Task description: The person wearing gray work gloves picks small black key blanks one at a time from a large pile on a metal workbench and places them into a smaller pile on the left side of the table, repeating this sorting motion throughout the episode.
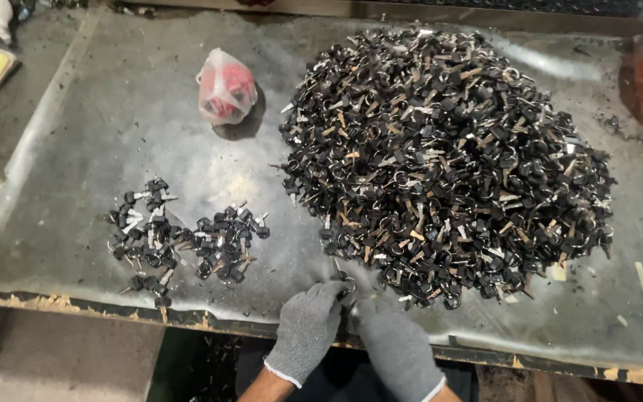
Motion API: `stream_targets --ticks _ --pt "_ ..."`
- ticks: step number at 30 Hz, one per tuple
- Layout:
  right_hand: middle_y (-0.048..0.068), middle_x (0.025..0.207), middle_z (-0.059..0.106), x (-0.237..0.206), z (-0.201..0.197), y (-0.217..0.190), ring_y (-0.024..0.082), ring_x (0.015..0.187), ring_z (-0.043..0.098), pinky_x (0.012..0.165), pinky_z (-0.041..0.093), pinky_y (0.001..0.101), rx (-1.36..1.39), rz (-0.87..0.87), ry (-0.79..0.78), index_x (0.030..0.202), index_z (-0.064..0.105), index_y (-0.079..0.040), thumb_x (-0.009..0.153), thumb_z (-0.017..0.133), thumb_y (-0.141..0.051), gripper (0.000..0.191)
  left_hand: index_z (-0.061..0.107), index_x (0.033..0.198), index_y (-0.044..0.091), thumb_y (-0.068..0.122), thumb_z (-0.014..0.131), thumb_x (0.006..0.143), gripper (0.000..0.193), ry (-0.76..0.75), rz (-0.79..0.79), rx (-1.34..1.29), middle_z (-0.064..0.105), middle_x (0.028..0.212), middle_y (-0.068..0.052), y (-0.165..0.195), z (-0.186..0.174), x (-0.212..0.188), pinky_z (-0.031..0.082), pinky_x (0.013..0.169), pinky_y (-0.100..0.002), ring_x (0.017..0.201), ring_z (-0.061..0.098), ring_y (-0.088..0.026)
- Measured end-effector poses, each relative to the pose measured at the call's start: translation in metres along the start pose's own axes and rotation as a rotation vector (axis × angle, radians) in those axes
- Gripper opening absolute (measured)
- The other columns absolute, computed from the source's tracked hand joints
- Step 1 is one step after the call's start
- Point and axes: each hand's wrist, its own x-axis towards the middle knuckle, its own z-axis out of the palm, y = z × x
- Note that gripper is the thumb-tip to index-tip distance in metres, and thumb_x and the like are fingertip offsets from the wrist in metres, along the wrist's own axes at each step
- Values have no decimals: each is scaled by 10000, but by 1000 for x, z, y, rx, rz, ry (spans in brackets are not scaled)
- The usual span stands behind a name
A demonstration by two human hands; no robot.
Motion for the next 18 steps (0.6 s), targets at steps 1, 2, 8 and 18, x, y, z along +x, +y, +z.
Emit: stream_targets --ticks 1,2,8,18 --pt "281 1096 698 -4 9 1 392 1089 732 661 653 401 -131 -138 200 1348 361 -20 891 562 -183 525 698 1134 75 65 681 824 311 7 31 6 713 976 -126 -2 1 -1 542 689 -461 789 679 -337" --pt "297 1158 687 -6 18 -1 383 1093 723 632 652 386 -45 -81 169 1424 369 -3 881 560 -131 590 686 1121 57 51 673 805 316 7 64 12 706 979 -136 -4 3 -1 541 700 -464 796 674 -343" --pt "238 1100 720 8 25 -3 380 1145 691 1100 507 560 -168 -141 -379 1173 612 18 978 607 -103 230 678 1098 56 19 651 824 278 -52 141 56 685 928 -137 -11 9 -1 539 711 -456 806 668 -339" --pt "163 1171 671 16 -24 -11 287 1005 749 813 685 378 420 367 -435 1555 234 -210 1034 543 -288 610 701 1051 79 78 718 798 254 80 62 158 694 841 -88 -4 2 -8 540 610 -436 712 694 -299"
